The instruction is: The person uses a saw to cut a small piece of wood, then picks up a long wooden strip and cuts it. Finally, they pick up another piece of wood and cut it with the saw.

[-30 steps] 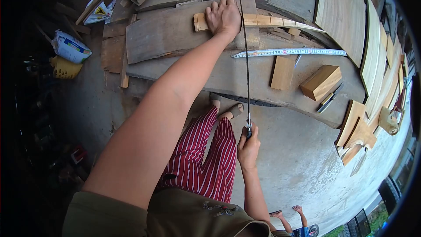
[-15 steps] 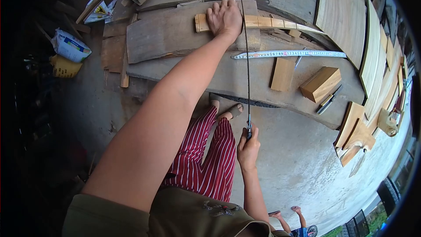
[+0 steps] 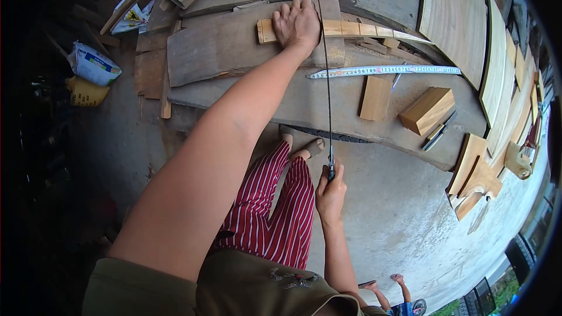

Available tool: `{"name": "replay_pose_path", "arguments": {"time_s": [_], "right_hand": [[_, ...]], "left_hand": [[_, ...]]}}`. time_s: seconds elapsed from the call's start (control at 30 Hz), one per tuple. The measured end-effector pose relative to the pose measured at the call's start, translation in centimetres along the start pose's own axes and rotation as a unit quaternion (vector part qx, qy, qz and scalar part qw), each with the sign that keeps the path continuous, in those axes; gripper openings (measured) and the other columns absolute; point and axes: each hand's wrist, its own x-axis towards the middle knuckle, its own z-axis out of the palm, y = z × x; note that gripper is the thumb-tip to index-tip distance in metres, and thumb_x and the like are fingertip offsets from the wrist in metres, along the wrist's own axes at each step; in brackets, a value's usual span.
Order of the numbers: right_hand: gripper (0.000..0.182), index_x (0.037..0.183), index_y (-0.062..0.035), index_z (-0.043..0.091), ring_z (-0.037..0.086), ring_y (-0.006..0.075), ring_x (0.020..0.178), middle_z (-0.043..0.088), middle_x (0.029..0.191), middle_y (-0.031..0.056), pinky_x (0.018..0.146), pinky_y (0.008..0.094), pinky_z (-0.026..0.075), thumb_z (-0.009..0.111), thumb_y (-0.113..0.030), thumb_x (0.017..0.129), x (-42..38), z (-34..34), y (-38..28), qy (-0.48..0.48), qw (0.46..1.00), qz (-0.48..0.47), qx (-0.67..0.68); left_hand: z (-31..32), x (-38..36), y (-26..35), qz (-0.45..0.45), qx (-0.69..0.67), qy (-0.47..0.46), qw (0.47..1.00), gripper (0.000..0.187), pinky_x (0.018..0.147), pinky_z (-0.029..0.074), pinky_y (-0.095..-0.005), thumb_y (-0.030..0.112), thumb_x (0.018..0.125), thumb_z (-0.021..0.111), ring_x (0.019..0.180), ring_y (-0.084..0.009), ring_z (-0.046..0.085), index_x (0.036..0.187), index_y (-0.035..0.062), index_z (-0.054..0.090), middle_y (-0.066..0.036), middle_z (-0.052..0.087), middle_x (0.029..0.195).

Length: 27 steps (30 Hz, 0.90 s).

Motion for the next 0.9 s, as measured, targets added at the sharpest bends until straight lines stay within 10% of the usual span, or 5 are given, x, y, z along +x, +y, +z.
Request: {"name": "replay_pose_path", "arguments": {"time_s": [0.3, 0.5, 0.6, 0.9], "right_hand": [[0.033, 0.123, -0.004, 0.047, 0.063, 0.0461, 0.074, 0.064, 0.08, 0.026, 0.062, 0.053, 0.048, 0.055, -0.004, 0.09, 10.7, 2.1, -4.4, 0.032, 0.998, -0.05, -0.005], [0.037, 0.126, -0.0039, 0.048, 0.065, 0.0468, 0.082, 0.065, 0.086, 0.0287, 0.065, 0.0522, 0.05, 0.055, -0.001, 0.089, 0.1, -0.3, -0.7, 0.008, 0.999, 0.006, 0.044], [0.025, 0.12, -0.0009, 0.048, 0.06, 0.0413, 0.058, 0.058, 0.07, 0.0244, 0.055, 0.0413, 0.048, 0.053, -0.003, 0.095, 0.5, -0.8, -0.9, 0.027, 0.999, 0.008, 0.018], [0.031, 0.123, -0.0018, 0.046, 0.063, 0.047, 0.073, 0.064, 0.079, 0.0275, 0.06, 0.0525, 0.048, 0.054, -0.005, 0.093, 8.2, 1.9, -4.2, 0.02, 0.998, -0.022, 0.046]], "left_hand": [[0.0, -0.3, -0.2, 0.02, 0.008, -0.01, 1.0, 0.022, 0.092, 0.038, -0.0383, 0.019, 0.094, 0.042, 0.106, -0.0235, 0.055, 0.101, 0.011, 0.062, -0.004, 0.064, 0.108], [-0.3, -0.1, 0.0, 0.0, -0.025, -0.008, 1.0, 0.027, 0.091, 0.038, -0.038, 0.028, 0.098, 0.042, 0.104, -0.0242, 0.055, 0.099, 0.011, 0.063, -0.005, 0.065, 0.106], [-0.3, 0.0, 0.2, 0.01, -0.021, -0.005, 1.0, 0.026, 0.092, 0.037, -0.0374, 0.025, 0.097, 0.042, 0.103, -0.0225, 0.055, 0.099, 0.0106, 0.064, -0.005, 0.065, 0.107], [0.0, 0.0, 0.1, 0.011, 0.007, -0.017, 1.0, 0.028, 0.092, 0.038, -0.0383, 0.029, 0.099, 0.04, 0.106, -0.0237, 0.055, 0.098, 0.0102, 0.062, -0.005, 0.065, 0.106]]}}
